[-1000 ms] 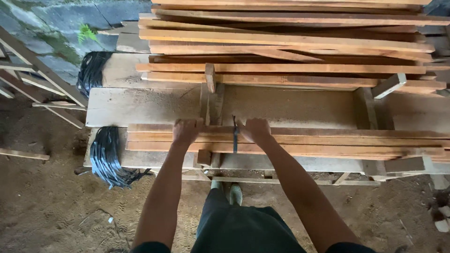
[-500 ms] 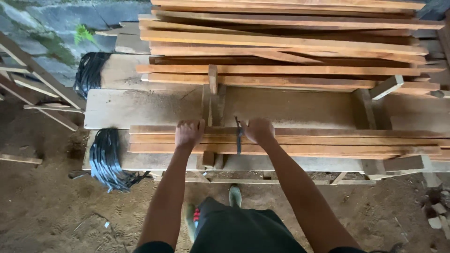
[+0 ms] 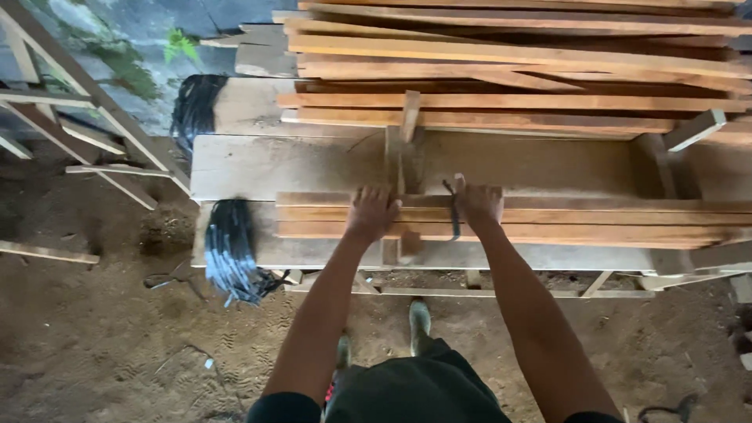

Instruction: Bundling wooden slats together using plastic strips.

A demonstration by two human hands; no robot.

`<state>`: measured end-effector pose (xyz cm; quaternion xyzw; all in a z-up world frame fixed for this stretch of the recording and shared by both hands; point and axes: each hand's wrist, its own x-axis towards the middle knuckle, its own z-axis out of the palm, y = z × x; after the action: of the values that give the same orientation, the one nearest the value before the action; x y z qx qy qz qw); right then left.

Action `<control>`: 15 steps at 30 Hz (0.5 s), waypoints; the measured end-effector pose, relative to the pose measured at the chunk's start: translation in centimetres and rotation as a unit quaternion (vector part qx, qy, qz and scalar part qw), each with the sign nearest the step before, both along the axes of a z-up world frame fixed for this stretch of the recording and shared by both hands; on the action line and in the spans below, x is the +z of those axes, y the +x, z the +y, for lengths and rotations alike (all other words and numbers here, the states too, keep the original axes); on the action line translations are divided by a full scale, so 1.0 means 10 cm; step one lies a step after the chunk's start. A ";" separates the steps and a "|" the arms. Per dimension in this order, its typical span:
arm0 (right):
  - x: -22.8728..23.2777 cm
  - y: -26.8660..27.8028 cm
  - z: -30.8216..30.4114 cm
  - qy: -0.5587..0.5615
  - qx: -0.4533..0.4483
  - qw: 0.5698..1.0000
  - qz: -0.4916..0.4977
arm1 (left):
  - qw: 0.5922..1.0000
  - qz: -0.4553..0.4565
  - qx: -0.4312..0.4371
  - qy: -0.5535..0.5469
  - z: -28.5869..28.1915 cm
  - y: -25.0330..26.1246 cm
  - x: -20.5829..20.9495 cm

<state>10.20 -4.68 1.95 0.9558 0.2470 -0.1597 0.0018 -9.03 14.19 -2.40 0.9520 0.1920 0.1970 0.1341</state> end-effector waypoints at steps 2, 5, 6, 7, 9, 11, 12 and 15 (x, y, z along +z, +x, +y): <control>-0.04 -0.18 0.04 0.086 0.033 0.990 -0.106 | 0.989 0.140 -0.034 -0.016 -0.06 -0.23 0.53; -1.00 0.16 0.05 0.164 0.272 0.859 -0.402 | 0.996 0.002 -0.049 0.074 0.01 -0.38 0.13; -0.52 -0.10 0.19 0.165 0.273 0.859 -0.402 | 0.996 0.002 -0.048 0.074 0.07 -0.46 0.10; 0.00 -0.35 0.33 0.125 0.190 0.962 -0.150 | 0.995 -0.017 -0.052 0.084 0.12 -0.55 0.08; 0.59 -0.69 0.49 0.076 0.091 0.986 0.113 | 0.993 -0.037 -0.057 0.096 0.25 -0.72 0.05; 0.71 -0.83 0.57 -0.022 0.085 0.989 0.120 | 0.992 -0.077 -0.070 0.067 0.37 -0.91 0.08; 0.88 -1.05 0.64 -0.021 0.083 0.989 0.118 | 0.992 -0.079 -0.072 0.067 0.46 -1.00 0.06; 1.56 -1.75 0.83 0.004 0.082 0.980 0.181 | 0.996 -0.061 -0.049 0.053 0.70 -1.21 0.04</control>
<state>-7.32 3.63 17.57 0.8878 0.3213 -0.3280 -0.0335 -21.10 21.22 -2.03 0.9521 0.1262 0.2581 0.1046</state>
